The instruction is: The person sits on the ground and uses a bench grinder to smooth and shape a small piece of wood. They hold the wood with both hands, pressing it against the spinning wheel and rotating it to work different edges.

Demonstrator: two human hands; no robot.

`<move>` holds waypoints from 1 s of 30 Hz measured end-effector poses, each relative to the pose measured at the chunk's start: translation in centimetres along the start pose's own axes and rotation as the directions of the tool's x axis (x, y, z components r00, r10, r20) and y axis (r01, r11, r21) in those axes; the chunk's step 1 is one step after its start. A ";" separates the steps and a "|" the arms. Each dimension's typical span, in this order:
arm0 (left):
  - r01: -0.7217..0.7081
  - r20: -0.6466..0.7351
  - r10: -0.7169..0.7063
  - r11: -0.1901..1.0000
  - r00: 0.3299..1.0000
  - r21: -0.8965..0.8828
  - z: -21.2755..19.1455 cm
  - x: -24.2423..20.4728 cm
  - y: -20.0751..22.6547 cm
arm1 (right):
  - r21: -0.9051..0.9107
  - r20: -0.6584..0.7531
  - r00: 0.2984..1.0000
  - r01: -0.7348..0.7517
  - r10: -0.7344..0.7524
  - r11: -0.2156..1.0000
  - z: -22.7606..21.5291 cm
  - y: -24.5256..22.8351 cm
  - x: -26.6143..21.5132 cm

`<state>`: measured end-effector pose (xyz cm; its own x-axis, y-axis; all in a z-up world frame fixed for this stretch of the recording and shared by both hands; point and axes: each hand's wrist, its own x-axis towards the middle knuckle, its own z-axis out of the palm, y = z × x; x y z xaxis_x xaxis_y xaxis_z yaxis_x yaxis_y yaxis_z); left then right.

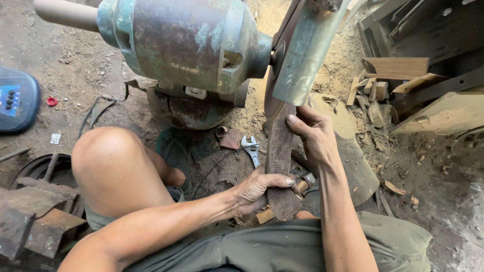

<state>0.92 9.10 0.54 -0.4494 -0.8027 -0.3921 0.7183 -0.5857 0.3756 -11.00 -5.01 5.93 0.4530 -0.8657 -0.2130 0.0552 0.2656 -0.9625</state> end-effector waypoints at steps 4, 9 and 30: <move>-0.023 -0.014 0.022 1.000 1.000 -0.011 0.0 0.1 0.5 | 0.052 0.001 0.999 0.043 -0.043 0.998 -0.3 0.5 0.8; -0.060 -0.019 0.060 0.998 0.998 -0.002 0.4 0.6 1.5 | 0.104 -0.028 0.998 0.051 -0.048 0.993 -1.1 1.6 2.5; -0.224 -0.021 0.225 0.974 0.974 0.021 0.4 3.2 4.3 | 0.114 -0.084 0.987 0.146 -0.137 0.983 -2.3 2.0 7.8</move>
<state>2.39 3.92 1.22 -0.2653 -0.9113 -0.3149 0.7896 -0.3928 0.4714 -9.39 -12.24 1.91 0.3647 -0.9265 -0.0922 0.2222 0.1827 -0.9577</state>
